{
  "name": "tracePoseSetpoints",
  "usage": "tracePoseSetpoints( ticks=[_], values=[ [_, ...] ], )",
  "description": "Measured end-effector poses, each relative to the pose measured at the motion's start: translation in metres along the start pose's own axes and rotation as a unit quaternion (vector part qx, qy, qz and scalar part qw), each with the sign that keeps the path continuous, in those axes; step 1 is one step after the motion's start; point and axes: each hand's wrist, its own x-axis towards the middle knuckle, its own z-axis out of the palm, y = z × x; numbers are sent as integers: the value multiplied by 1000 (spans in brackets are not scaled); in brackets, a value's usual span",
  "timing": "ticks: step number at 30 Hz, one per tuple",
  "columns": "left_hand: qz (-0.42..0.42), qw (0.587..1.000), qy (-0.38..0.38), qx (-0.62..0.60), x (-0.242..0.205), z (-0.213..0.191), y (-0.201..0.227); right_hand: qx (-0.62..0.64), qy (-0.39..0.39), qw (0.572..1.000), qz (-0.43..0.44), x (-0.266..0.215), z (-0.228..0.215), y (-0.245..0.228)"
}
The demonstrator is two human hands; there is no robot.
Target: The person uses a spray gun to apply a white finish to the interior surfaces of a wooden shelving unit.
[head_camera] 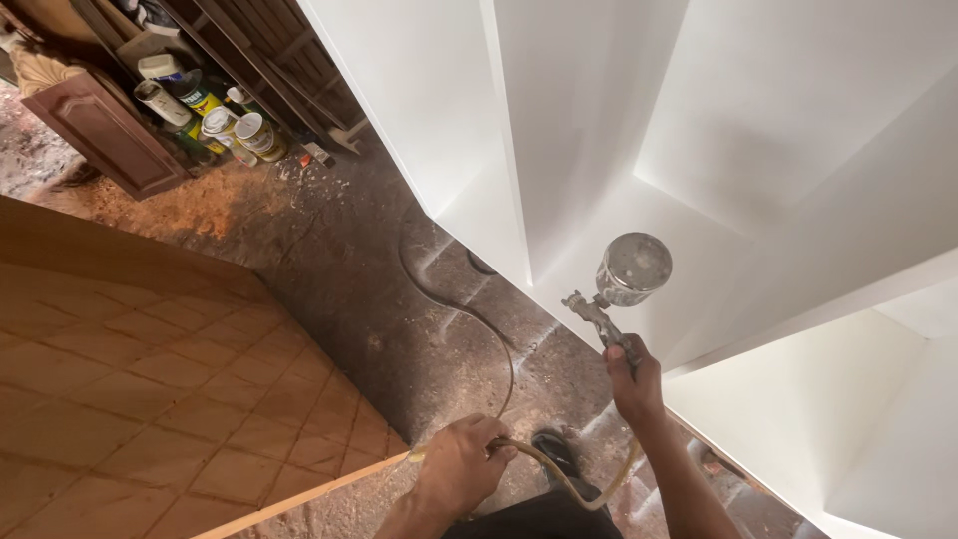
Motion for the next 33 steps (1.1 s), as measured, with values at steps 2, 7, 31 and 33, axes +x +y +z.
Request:
tracePoseSetpoints(
  ticks=[2,7,31,33],
  values=[
    [18,1000,18,-7,-3,1,1,20,7,1000,2,1,-2,5],
    [51,998,36,-4,4,1,4,15,150,989,-13,97,11,20],
    [71,996,36,-47,27,-13,-2,22,44,999,1,40,8,-5],
    [79,996,21,-47,28,-10,-5,68,-3,998,-5,23,0,-11]
  ],
)
